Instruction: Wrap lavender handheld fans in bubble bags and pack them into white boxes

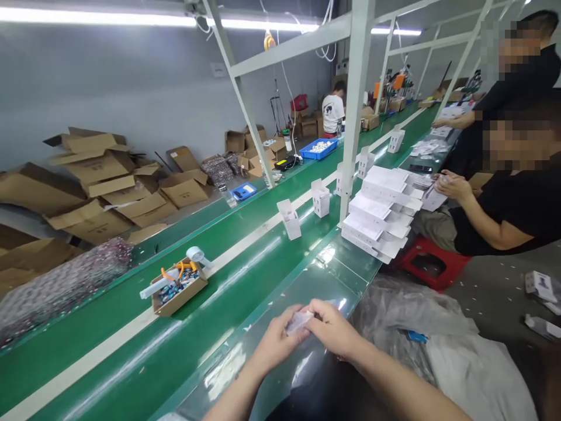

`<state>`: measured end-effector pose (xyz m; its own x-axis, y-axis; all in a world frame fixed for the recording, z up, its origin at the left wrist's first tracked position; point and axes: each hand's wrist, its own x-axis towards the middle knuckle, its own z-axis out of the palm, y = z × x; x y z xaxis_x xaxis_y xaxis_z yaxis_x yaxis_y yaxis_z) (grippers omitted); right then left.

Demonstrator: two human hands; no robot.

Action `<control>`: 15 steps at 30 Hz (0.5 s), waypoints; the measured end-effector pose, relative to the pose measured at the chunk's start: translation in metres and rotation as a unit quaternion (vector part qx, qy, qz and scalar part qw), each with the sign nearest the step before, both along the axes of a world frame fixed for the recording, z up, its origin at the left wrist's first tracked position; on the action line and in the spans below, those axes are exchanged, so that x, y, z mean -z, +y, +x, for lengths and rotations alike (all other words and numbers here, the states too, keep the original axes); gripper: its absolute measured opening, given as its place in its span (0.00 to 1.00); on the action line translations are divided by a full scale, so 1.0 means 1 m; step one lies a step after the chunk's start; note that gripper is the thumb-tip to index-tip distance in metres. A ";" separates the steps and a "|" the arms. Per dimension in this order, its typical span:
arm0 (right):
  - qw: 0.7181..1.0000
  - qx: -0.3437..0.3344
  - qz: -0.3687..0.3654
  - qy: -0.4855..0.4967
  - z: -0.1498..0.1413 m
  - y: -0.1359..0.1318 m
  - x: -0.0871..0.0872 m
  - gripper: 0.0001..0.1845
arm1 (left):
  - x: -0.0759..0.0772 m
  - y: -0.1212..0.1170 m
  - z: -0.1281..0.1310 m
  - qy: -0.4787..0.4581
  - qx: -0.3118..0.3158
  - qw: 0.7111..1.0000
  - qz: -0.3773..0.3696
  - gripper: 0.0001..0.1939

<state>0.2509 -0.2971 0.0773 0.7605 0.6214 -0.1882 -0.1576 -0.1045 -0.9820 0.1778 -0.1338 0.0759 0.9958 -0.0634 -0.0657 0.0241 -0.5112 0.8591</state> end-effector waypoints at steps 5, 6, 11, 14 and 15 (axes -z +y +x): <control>0.973 0.040 0.102 0.202 0.055 -0.023 0.038 0.11 | 0.025 -0.034 0.049 0.002 0.009 0.999 0.047 0.18; 0.966 0.090 0.109 0.218 0.073 -0.031 0.046 0.15 | 0.029 -0.038 0.055 -0.005 0.002 0.999 0.048 0.21; 0.874 0.438 0.087 0.189 0.197 -0.077 0.082 0.41 | 0.048 -0.035 0.069 0.018 -0.134 0.990 -0.043 0.09; 0.849 0.495 0.052 0.178 0.249 -0.089 0.101 0.41 | 0.050 -0.025 0.068 0.102 -0.242 0.931 -0.255 0.11; 0.843 0.508 0.037 0.170 0.255 -0.090 0.107 0.38 | 0.049 -0.021 0.066 0.121 -0.263 0.900 -0.325 0.14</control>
